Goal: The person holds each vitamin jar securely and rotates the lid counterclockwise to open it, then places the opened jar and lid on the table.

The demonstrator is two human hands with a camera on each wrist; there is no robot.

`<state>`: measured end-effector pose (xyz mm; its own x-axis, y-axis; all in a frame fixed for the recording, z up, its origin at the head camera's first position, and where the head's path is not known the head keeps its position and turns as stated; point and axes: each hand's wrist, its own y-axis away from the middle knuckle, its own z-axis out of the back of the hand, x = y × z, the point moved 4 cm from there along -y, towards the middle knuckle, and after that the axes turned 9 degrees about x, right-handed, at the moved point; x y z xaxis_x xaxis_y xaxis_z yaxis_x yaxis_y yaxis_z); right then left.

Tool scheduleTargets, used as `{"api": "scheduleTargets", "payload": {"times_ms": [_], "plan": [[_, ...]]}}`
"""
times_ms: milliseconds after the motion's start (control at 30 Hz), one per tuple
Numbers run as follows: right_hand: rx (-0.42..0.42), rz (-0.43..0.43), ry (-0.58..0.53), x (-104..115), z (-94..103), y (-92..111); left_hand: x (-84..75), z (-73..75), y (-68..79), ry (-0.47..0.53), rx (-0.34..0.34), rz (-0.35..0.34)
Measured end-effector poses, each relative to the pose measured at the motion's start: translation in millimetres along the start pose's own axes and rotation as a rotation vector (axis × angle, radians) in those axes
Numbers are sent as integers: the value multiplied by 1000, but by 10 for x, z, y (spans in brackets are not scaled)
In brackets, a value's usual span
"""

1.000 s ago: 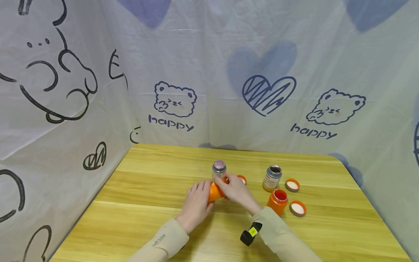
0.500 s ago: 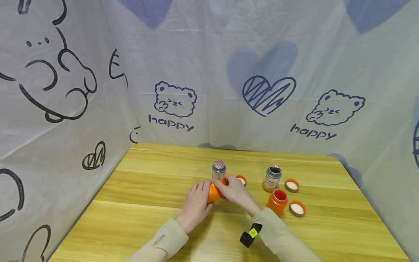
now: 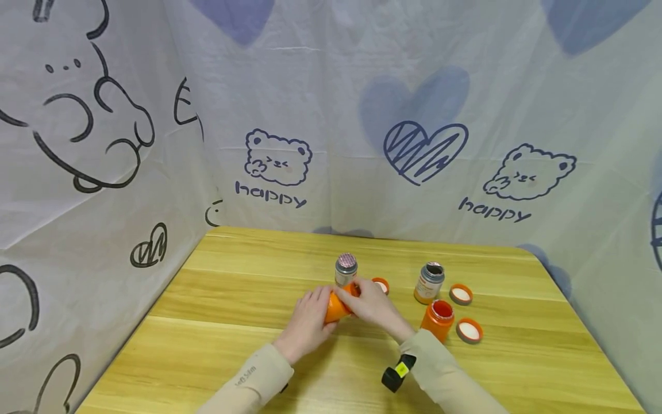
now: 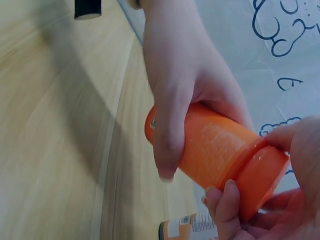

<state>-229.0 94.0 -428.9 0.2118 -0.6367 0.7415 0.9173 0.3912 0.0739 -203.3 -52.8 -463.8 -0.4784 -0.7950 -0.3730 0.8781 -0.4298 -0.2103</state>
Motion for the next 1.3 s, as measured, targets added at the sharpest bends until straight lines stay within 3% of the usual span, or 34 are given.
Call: {"api": "scheduleTargets", "payload": {"times_ms": [267, 567, 967, 1300], "plan": [[29, 139, 91, 9, 39, 14, 76, 55, -31, 199, 148, -81], [126, 313, 171, 27, 75, 60, 149, 72, -52, 403, 317, -125], [213, 424, 268, 49, 101, 123, 188, 82, -33, 538, 536, -105], [235, 513, 260, 53, 92, 168, 226, 68, -33, 635, 626, -88]]}}
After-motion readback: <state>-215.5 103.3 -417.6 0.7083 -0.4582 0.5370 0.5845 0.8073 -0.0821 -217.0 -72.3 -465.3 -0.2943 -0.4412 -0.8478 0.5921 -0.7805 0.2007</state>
